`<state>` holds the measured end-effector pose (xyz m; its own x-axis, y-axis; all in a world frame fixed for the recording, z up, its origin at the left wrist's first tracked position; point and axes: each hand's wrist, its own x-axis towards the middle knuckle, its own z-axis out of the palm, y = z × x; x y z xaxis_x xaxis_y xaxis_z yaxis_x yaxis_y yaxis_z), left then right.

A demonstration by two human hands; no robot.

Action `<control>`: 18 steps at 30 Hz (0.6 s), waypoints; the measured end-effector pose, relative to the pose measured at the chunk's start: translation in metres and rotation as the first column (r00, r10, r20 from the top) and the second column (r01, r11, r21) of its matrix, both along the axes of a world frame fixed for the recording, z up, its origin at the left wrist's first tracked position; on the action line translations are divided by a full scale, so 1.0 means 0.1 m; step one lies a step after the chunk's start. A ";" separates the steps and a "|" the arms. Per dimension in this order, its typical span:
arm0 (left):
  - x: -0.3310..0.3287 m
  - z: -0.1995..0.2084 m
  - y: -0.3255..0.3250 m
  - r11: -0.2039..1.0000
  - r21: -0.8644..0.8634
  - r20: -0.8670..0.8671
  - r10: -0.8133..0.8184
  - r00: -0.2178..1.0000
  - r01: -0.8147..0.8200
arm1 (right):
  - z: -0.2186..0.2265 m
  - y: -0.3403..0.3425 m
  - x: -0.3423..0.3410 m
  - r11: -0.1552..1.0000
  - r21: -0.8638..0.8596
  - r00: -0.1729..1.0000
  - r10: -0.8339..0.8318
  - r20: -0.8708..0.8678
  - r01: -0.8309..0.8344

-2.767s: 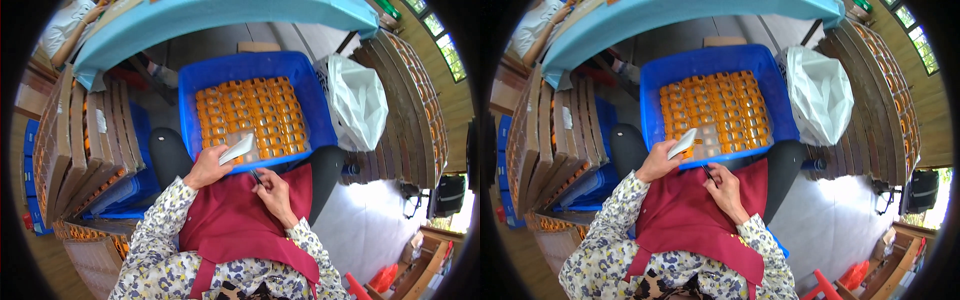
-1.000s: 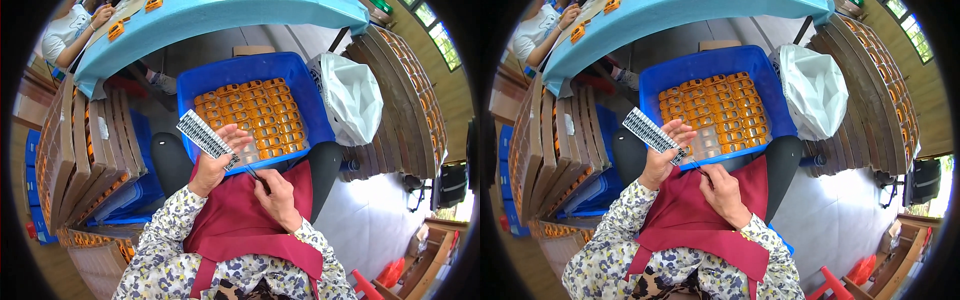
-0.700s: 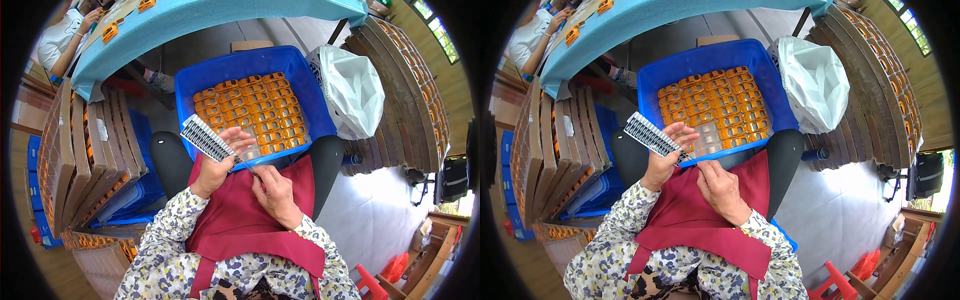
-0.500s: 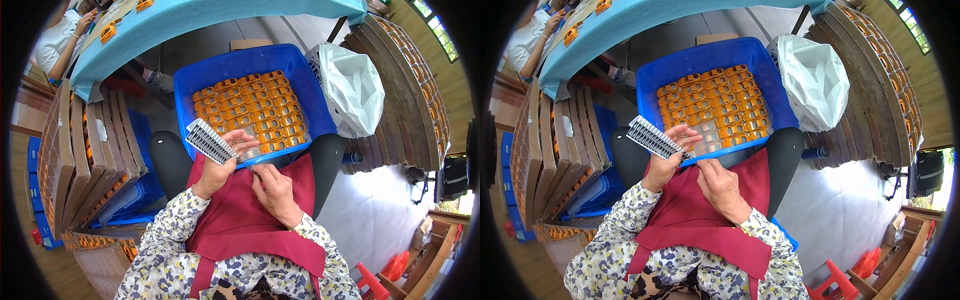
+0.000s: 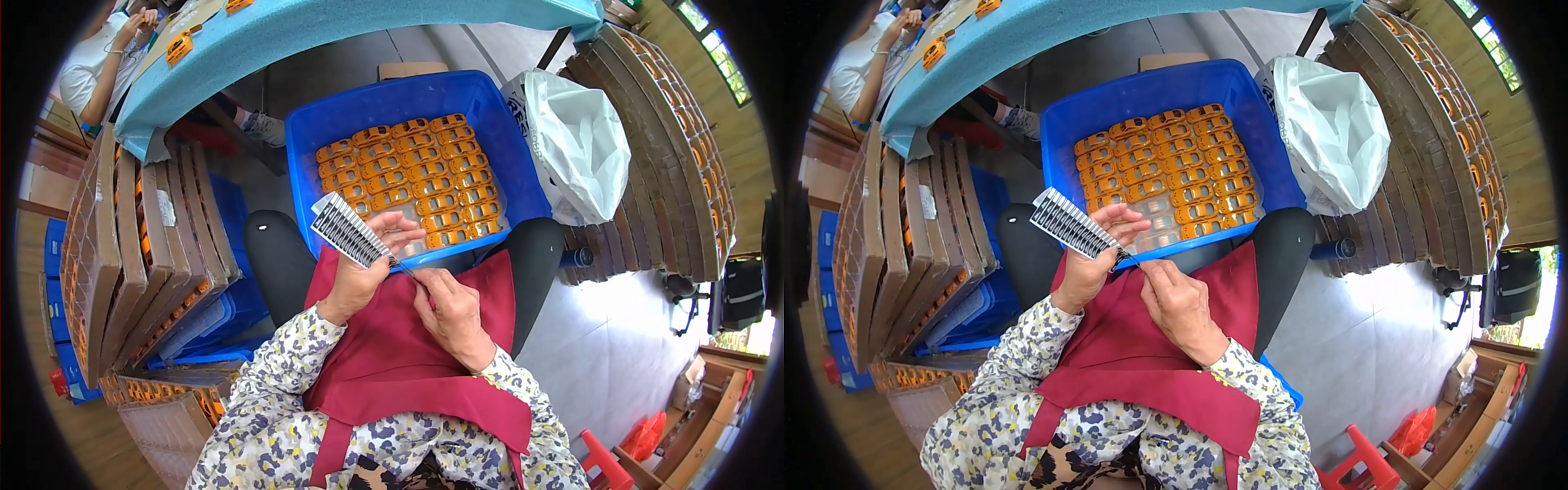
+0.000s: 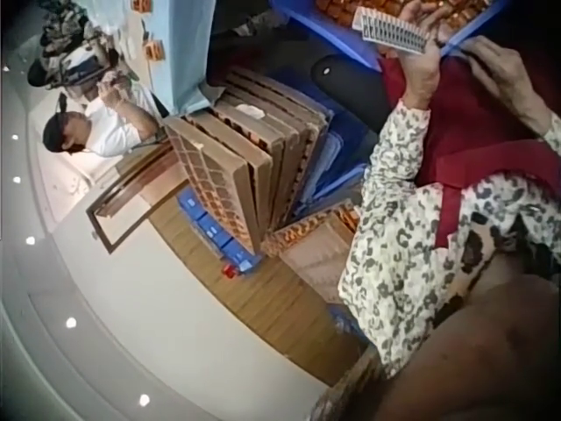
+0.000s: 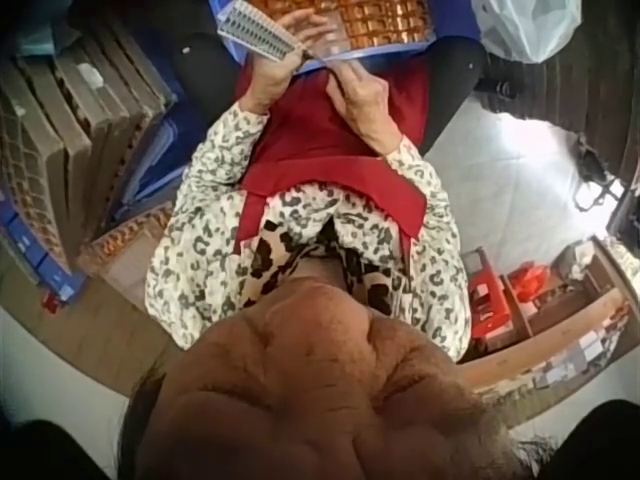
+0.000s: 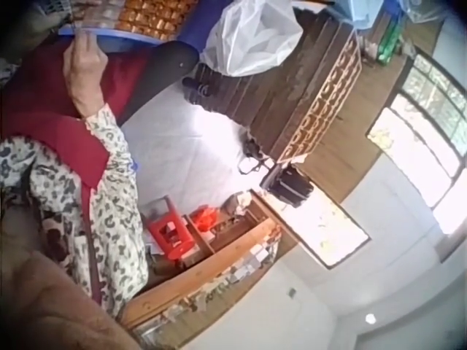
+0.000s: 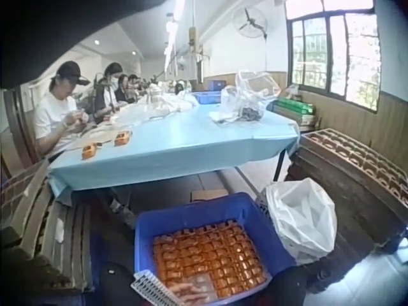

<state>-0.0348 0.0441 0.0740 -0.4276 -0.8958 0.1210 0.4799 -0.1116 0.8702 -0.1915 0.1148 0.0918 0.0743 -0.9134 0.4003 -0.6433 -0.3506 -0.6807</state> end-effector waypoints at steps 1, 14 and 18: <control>0.00 0.00 0.00 1.000 -0.001 0.009 0.005 1.000 -0.005 | 0.00 0.00 0.00 1.000 0.003 1.000 0.000 -0.003 0.000; -0.02 -0.01 0.03 1.000 0.022 0.017 0.008 1.000 -0.008 | -0.01 0.01 0.01 1.000 0.017 1.000 -0.020 0.003 0.020; -0.01 -0.04 0.02 1.000 0.023 0.009 -0.006 1.000 0.006 | -0.01 0.01 0.00 1.000 0.014 1.000 -0.008 0.008 0.008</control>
<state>-0.0353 0.0459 0.0701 -0.4340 -0.8957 0.0970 0.4715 -0.1341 0.8716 -0.1912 0.1162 0.0910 0.0638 -0.9196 0.3877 -0.6407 -0.3355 -0.6906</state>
